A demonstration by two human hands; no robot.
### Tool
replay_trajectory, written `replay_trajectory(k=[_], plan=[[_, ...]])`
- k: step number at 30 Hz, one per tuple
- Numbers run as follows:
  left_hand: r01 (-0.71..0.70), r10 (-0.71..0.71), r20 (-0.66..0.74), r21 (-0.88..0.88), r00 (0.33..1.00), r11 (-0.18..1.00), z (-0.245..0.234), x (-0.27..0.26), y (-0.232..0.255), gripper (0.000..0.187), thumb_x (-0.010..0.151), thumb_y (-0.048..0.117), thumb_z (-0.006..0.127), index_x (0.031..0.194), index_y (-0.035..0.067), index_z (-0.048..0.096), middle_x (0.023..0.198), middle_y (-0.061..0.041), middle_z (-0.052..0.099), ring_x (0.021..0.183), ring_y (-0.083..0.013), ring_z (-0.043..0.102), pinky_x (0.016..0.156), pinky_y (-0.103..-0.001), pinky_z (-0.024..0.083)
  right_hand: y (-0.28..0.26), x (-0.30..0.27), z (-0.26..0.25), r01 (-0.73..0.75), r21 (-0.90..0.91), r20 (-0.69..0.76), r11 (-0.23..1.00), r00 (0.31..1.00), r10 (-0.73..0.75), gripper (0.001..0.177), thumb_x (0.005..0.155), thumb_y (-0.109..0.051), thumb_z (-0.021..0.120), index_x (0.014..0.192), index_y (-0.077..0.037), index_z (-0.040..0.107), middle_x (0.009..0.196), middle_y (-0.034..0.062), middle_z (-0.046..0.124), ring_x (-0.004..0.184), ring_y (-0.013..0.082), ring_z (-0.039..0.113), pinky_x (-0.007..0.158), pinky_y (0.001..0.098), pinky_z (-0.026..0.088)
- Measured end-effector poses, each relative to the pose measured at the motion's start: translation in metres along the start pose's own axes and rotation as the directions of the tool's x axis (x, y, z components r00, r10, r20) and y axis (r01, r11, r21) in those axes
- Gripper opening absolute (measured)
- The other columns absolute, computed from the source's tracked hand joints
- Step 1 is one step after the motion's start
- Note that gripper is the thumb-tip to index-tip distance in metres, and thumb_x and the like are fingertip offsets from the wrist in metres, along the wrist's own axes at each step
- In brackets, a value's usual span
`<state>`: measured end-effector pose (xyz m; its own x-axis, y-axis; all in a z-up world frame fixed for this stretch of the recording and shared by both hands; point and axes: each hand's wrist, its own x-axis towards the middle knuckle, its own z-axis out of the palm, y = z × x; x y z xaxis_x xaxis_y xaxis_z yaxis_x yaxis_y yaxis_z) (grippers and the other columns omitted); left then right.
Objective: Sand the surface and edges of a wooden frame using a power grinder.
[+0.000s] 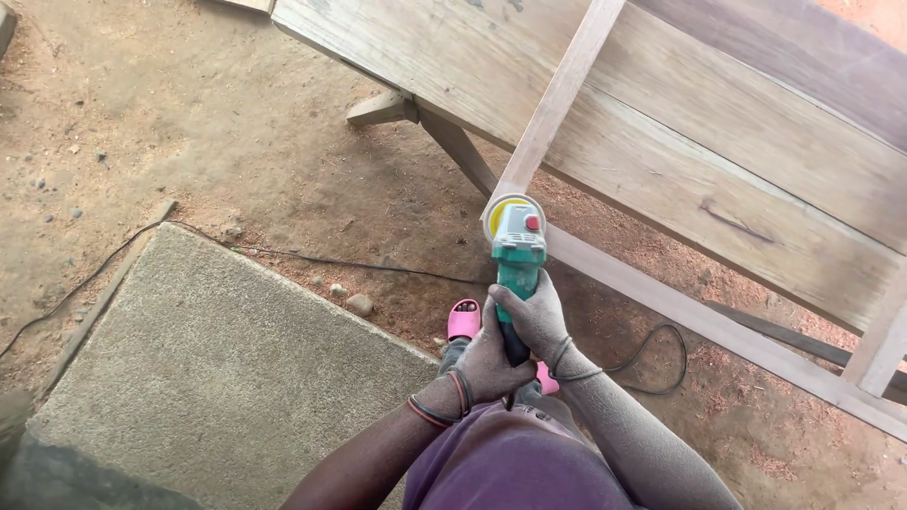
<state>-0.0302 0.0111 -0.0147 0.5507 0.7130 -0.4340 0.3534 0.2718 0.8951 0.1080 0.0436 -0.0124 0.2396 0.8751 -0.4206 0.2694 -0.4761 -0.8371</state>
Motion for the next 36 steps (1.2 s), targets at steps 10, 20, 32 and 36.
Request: replay_trajectory(k=[10,20,32,36], plan=[[-0.027,0.029,0.043,-0.051,0.999,0.998,-0.002,-0.004,0.006,0.130,0.077,0.025,0.077,0.154,-0.001,-0.024,0.127,-0.025,0.062,0.117,-0.0346,0.068,0.102,-0.041,0.055,0.004,-0.002,-0.003,-0.031,0.050,-0.018,0.998,0.999,0.032,0.057,0.078,-0.035,0.082,0.118,0.000,0.059,0.102,0.0101,0.071,0.092,0.0178,0.070,0.084,0.0339,0.058],[0.071,-0.071,0.035,-0.017,0.997,0.997,-0.018,-0.009,0.017,0.129,0.076,0.027,0.076,0.154,0.001,-0.024,0.125,-0.024,0.063,0.113,-0.0334,0.070,0.099,-0.041,0.057,-0.005,0.002,0.009,-0.035,0.035,0.017,0.999,0.999,0.034,0.060,0.078,-0.035,0.081,0.121,0.000,0.058,0.105,0.0107,0.071,0.094,0.0184,0.070,0.085,0.0340,0.057],[0.039,-0.039,0.077,0.005,0.996,0.999,-0.008,-0.011,0.009,0.133,0.077,0.032,0.080,0.153,-0.002,-0.024,0.129,-0.026,0.059,0.121,-0.0376,0.065,0.104,-0.042,0.053,0.002,-0.009,0.002,-0.050,0.061,-0.029,0.997,0.998,0.052,0.055,0.080,-0.032,0.081,0.119,0.000,0.059,0.103,0.0108,0.071,0.093,0.0181,0.070,0.085,0.0342,0.058],[0.128,-0.129,0.049,0.011,0.990,0.992,-0.021,-0.014,0.013,0.128,0.077,0.034,0.074,0.156,-0.001,-0.021,0.123,-0.022,0.066,0.112,-0.0334,0.072,0.100,-0.041,0.057,-0.006,-0.003,0.015,-0.045,0.053,0.008,0.998,0.999,0.045,0.059,0.077,-0.034,0.081,0.120,-0.001,0.058,0.104,0.0114,0.071,0.093,0.0195,0.071,0.084,0.0356,0.059]])
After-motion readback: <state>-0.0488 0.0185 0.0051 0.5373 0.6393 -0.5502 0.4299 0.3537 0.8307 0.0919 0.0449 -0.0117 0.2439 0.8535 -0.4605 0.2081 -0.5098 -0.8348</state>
